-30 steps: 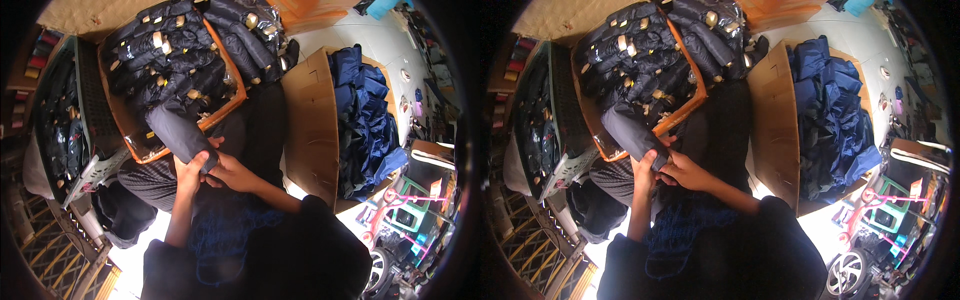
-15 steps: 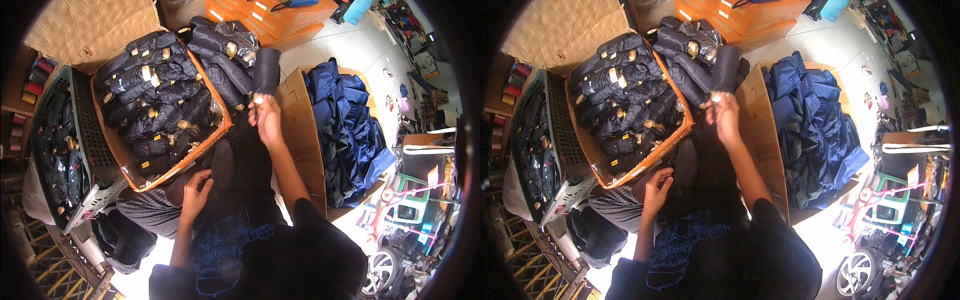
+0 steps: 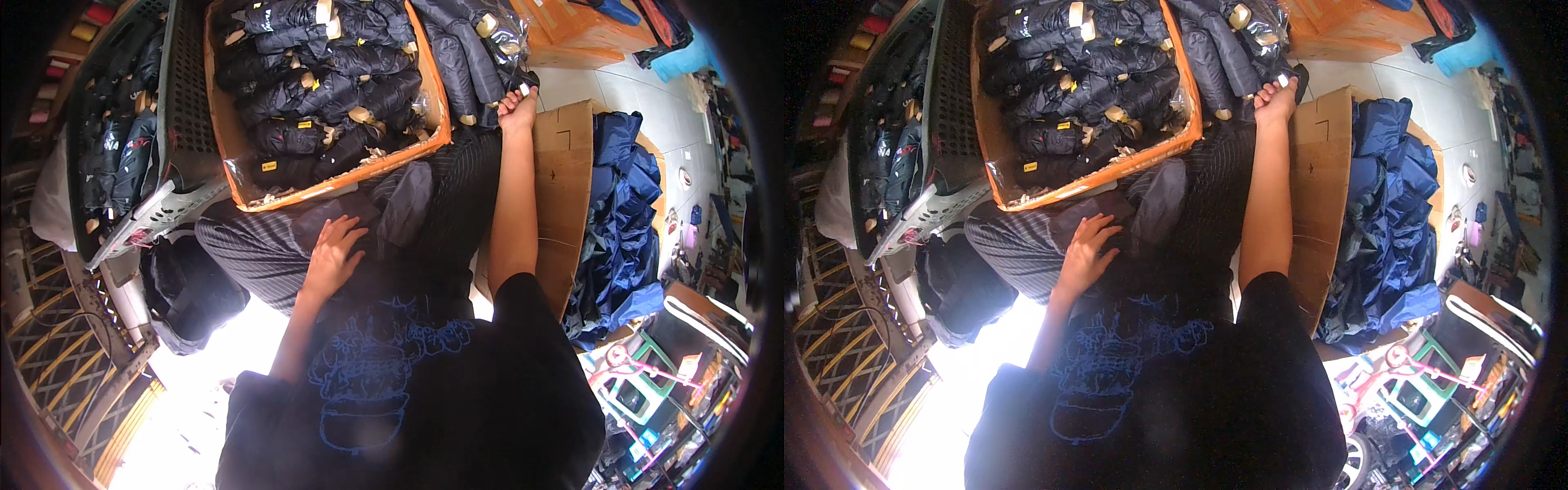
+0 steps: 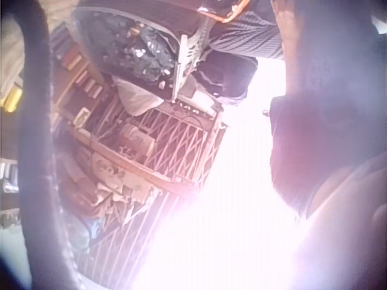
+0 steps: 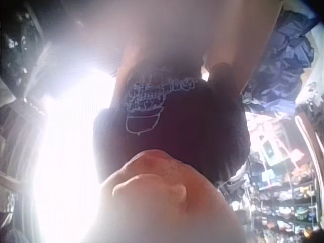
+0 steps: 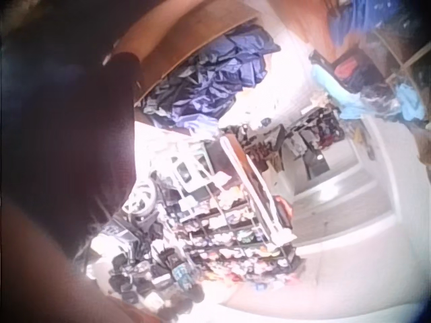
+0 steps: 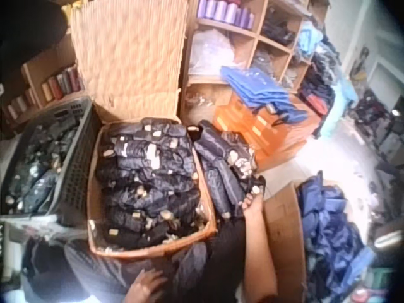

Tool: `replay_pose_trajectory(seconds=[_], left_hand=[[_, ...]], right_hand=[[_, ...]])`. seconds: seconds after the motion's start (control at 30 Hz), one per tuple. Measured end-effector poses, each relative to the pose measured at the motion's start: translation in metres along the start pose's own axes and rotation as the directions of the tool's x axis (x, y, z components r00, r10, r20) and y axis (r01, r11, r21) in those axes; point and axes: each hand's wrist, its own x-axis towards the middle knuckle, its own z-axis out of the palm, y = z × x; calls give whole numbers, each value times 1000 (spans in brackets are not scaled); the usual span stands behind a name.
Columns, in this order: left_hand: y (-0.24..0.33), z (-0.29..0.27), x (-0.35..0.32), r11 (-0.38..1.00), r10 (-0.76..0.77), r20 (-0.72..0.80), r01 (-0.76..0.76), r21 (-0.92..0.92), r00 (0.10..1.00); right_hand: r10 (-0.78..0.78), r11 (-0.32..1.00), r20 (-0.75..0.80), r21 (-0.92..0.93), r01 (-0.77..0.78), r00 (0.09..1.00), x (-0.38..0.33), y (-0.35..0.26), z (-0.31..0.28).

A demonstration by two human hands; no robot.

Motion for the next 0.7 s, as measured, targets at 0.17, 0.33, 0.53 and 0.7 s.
replay_pose_trajectory(seconds=[0.17,0.33,0.53,0.7], left_hand=[[-2,-11,1,998,-35,-198,25,-56,980],[-21,-16,5,997,-60,-307,43,-62,950],[-13,-34,8,996,-31,-399,-4,-86,917],[-22,-36,-17,996,75,-432,-49,72,899]], right_hand=[[-241,948,44,-205,245,970,-69,8,1],[-460,744,367,-339,576,809,-146,50,2],[121,-99,985,-115,988,126,-141,105,86],[423,-431,758,-313,846,496,-93,141,104]])
